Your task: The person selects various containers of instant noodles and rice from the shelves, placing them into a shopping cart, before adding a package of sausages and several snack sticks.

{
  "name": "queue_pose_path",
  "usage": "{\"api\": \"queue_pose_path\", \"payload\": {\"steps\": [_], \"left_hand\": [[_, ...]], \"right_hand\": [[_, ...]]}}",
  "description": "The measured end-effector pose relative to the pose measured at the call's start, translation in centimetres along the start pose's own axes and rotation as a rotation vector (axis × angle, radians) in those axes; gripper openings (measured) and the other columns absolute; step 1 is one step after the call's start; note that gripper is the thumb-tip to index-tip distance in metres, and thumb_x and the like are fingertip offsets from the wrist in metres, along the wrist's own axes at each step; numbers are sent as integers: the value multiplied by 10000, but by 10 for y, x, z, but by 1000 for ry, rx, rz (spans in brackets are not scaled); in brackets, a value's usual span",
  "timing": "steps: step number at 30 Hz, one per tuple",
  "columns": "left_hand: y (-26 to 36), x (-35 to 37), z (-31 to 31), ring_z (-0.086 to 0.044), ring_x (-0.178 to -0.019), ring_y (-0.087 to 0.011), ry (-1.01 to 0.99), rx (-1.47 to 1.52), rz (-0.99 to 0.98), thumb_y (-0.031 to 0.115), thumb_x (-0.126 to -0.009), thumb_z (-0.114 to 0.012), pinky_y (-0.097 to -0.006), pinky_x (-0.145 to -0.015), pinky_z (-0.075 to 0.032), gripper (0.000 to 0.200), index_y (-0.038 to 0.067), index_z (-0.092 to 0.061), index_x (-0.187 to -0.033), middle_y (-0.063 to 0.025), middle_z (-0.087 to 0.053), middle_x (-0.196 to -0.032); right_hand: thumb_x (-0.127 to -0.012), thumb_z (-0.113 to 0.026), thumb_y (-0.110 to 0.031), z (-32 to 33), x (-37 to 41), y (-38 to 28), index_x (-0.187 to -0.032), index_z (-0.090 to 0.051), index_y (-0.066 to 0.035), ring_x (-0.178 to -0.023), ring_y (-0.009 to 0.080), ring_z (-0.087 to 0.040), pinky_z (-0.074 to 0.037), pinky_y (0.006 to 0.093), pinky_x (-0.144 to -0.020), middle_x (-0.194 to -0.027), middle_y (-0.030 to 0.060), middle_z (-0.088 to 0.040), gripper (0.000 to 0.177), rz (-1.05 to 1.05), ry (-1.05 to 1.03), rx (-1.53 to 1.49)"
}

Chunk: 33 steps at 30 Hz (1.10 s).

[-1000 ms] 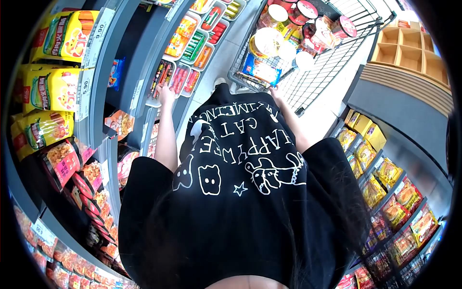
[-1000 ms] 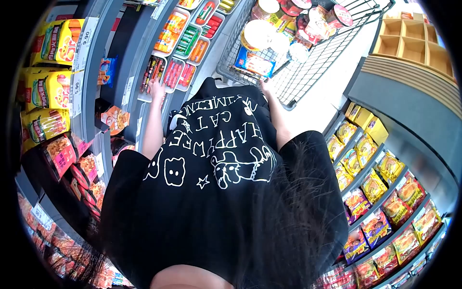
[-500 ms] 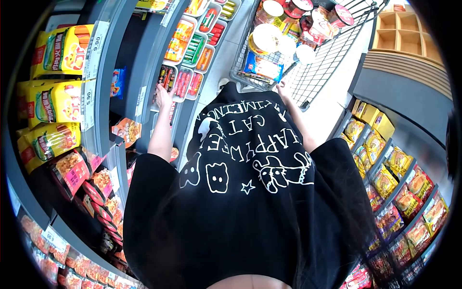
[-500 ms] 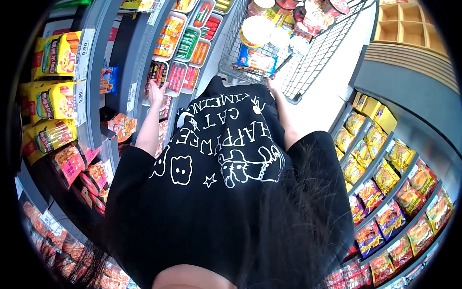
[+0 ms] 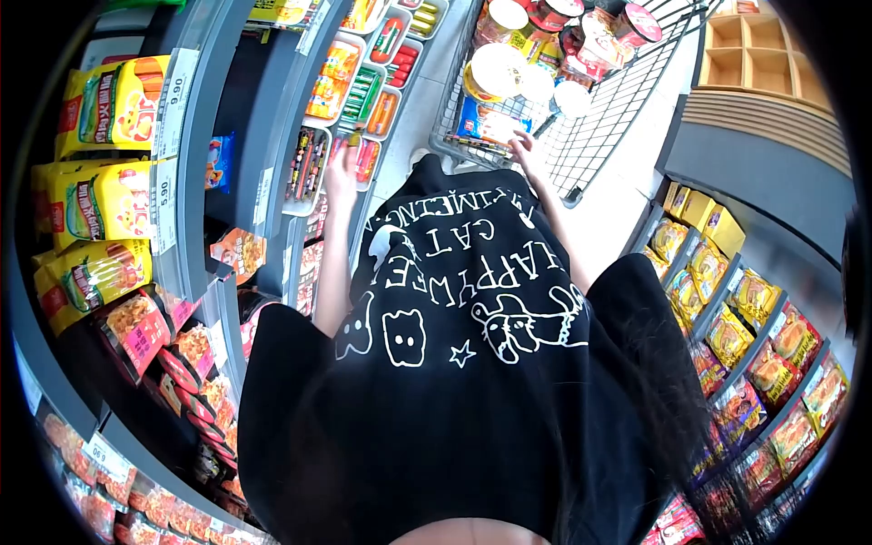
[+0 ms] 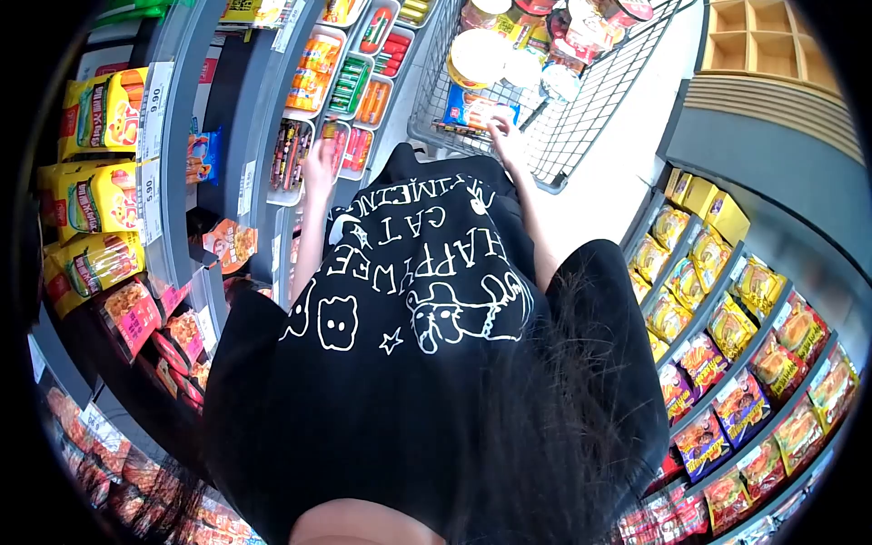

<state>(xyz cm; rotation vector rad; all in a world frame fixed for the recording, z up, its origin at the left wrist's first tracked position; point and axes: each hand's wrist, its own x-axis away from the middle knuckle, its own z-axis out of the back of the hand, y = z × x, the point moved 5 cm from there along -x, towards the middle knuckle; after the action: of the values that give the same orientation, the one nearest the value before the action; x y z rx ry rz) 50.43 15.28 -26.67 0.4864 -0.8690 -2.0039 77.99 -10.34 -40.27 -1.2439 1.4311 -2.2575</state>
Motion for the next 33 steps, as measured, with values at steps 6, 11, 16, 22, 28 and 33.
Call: {"api": "queue_pose_path", "payload": {"steps": [6,11,16,22,28,33], "left_hand": [[112,-4,-64,-572,-655,-286,-630,-35,-169,321,-817,-556,-367,-582,-421,285,43,-584,-872,-144,-561,-675],[113,-11,-89,-537,-817,-262,-578,-159,-372,284,-806,-569,-347,-713,-420,278,40,-557,-939,-115,-542,-813],[79,-12,-70,-470,-1032,-290,-420,-98,-169,237,-813,-564,-367,-874,-385,351,28,-503,-1088,-136,-495,-1069],[27,26,-36,-497,-1015,-333,-411,-134,118,191,-817,-547,-373,-861,-394,321,20,-502,-1085,-170,-509,-1074],[4,94,-31,-517,-987,-295,-520,-149,358,173,-822,-547,-346,-842,-404,298,18,-512,-1075,-154,-532,-1059],[2,146,-45,-549,-964,-258,-637,-126,566,137,-818,-551,-326,-833,-418,296,11,-516,-1083,-146,-564,-1054]], "right_hand": [[-867,-495,-375,-65,64,-141,-1151,-460,-26,-639,77,-550,-448,194,-541,-791,48,-608,451,-31,-722,-130],[-804,-614,-291,-45,35,-120,-802,-601,-32,-528,68,-510,-402,182,-489,-635,11,-572,259,-9,-369,-48],[-804,-576,-278,10,4,-47,-725,-574,-79,-550,67,-490,-383,200,-519,-606,-17,-538,215,-95,-35,-204],[-793,-588,-187,1,-43,75,-649,-545,-78,-440,69,-442,-325,188,-409,-539,-7,-510,185,-366,-23,-255],[-764,-646,-278,-44,-78,119,-831,-565,-36,-508,130,-525,-403,246,-406,-665,66,-580,263,-399,-157,86],[-760,-557,-214,-27,-84,122,-1003,-594,-48,-1023,256,-552,-453,372,-809,-1097,130,-579,296,-352,-388,1217]]}}
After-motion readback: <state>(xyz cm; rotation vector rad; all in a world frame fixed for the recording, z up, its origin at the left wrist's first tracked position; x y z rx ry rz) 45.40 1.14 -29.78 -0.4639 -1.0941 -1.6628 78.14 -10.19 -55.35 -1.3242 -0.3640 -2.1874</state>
